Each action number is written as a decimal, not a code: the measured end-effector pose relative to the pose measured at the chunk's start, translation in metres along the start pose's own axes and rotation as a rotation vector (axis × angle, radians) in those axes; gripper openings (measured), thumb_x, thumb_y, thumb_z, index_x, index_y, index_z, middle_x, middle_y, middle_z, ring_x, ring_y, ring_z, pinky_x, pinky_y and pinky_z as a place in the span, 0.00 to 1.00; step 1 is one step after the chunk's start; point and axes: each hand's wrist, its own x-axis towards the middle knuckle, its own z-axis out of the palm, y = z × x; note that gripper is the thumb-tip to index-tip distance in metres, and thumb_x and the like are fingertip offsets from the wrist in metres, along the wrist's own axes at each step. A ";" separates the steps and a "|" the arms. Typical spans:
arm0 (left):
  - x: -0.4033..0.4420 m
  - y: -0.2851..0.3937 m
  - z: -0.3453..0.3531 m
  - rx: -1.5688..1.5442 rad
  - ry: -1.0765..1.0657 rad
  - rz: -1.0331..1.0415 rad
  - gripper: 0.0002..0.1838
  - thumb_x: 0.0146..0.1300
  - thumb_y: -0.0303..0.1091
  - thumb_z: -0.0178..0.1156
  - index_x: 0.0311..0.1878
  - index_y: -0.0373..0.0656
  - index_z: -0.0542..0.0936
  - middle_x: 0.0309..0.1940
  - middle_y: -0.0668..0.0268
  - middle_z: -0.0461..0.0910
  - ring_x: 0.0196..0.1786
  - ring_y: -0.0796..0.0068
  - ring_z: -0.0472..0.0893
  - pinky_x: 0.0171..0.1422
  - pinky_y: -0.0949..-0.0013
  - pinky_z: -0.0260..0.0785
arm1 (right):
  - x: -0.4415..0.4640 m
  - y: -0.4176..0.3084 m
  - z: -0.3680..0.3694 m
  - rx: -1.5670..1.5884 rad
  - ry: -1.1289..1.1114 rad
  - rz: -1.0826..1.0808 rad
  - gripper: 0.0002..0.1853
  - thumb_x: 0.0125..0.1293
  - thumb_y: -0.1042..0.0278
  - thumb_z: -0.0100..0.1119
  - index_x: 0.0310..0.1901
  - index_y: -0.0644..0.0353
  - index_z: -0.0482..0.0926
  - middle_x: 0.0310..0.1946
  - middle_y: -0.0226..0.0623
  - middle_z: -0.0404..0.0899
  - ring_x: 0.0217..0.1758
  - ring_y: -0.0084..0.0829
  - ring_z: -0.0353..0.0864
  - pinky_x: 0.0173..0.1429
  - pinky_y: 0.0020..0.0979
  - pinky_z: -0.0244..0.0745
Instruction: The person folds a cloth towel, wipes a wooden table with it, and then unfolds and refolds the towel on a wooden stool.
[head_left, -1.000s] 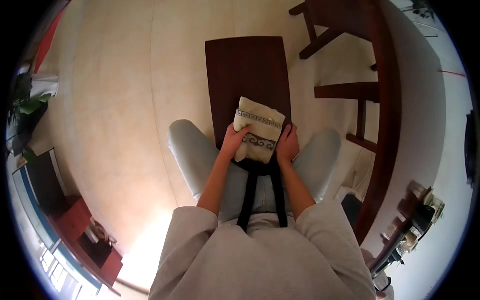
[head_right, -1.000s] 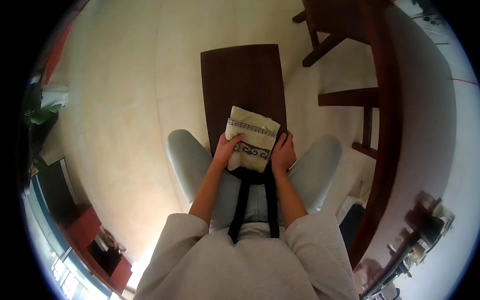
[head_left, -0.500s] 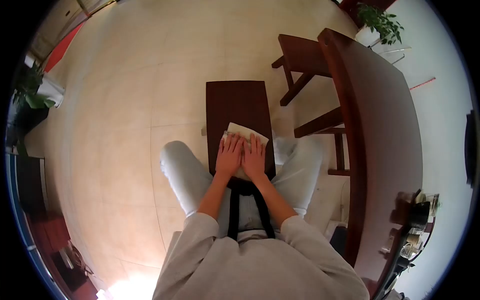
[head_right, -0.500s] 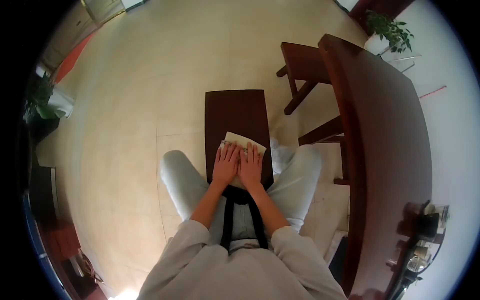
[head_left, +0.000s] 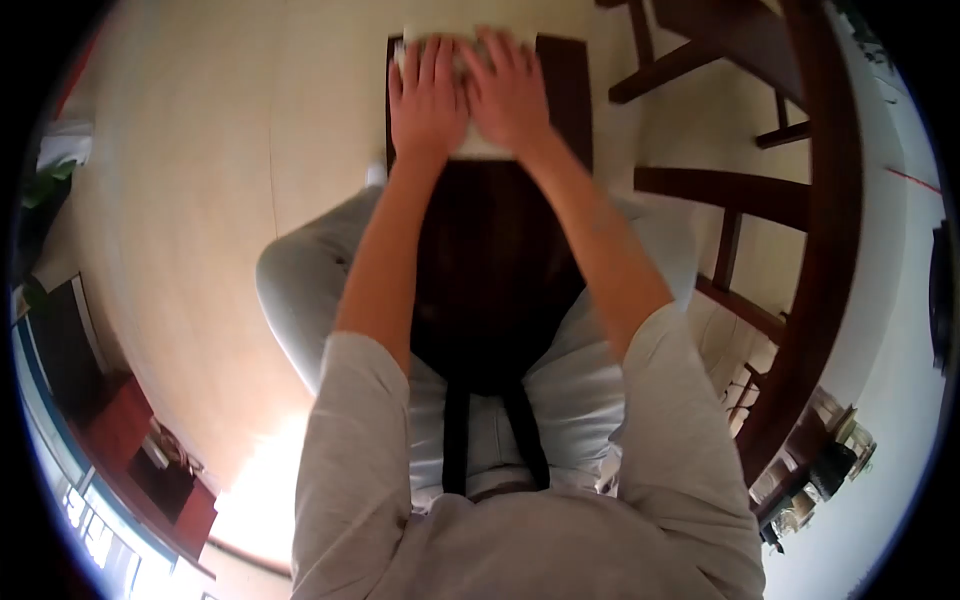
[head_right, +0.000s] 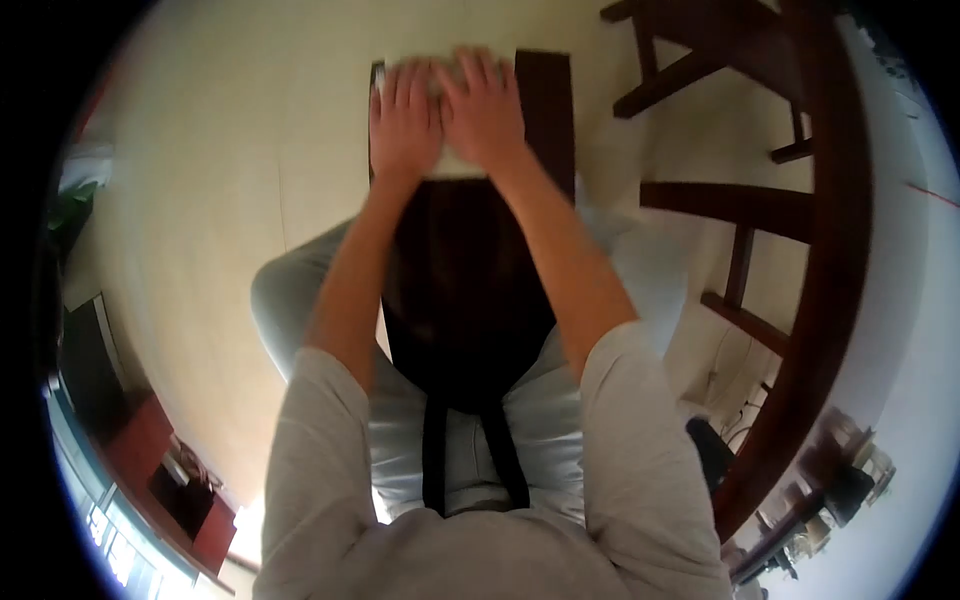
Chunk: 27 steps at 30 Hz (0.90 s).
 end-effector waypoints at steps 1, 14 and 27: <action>0.013 -0.005 0.001 -0.019 0.020 0.010 0.29 0.74 0.41 0.50 0.77 0.48 0.64 0.78 0.64 0.64 0.81 0.55 0.59 0.82 0.42 0.51 | 0.012 0.004 0.006 -0.009 0.021 0.006 0.28 0.69 0.58 0.58 0.71 0.41 0.71 0.72 0.40 0.67 0.76 0.48 0.63 0.77 0.60 0.57; -0.084 0.008 -0.035 -0.034 -0.020 0.078 0.30 0.74 0.40 0.51 0.77 0.46 0.64 0.77 0.60 0.64 0.80 0.53 0.60 0.81 0.40 0.52 | -0.076 -0.050 -0.037 0.001 -0.015 0.007 0.29 0.69 0.59 0.58 0.72 0.42 0.70 0.73 0.41 0.65 0.76 0.49 0.62 0.77 0.60 0.57; -0.251 -0.045 -0.264 0.019 0.101 -0.229 0.25 0.54 0.49 0.66 0.57 0.54 0.84 0.67 0.56 0.73 0.76 0.49 0.63 0.80 0.30 0.47 | -0.154 -0.132 -0.060 0.087 -0.057 -0.457 0.41 0.66 0.30 0.58 0.72 0.49 0.72 0.73 0.43 0.69 0.76 0.49 0.65 0.77 0.58 0.56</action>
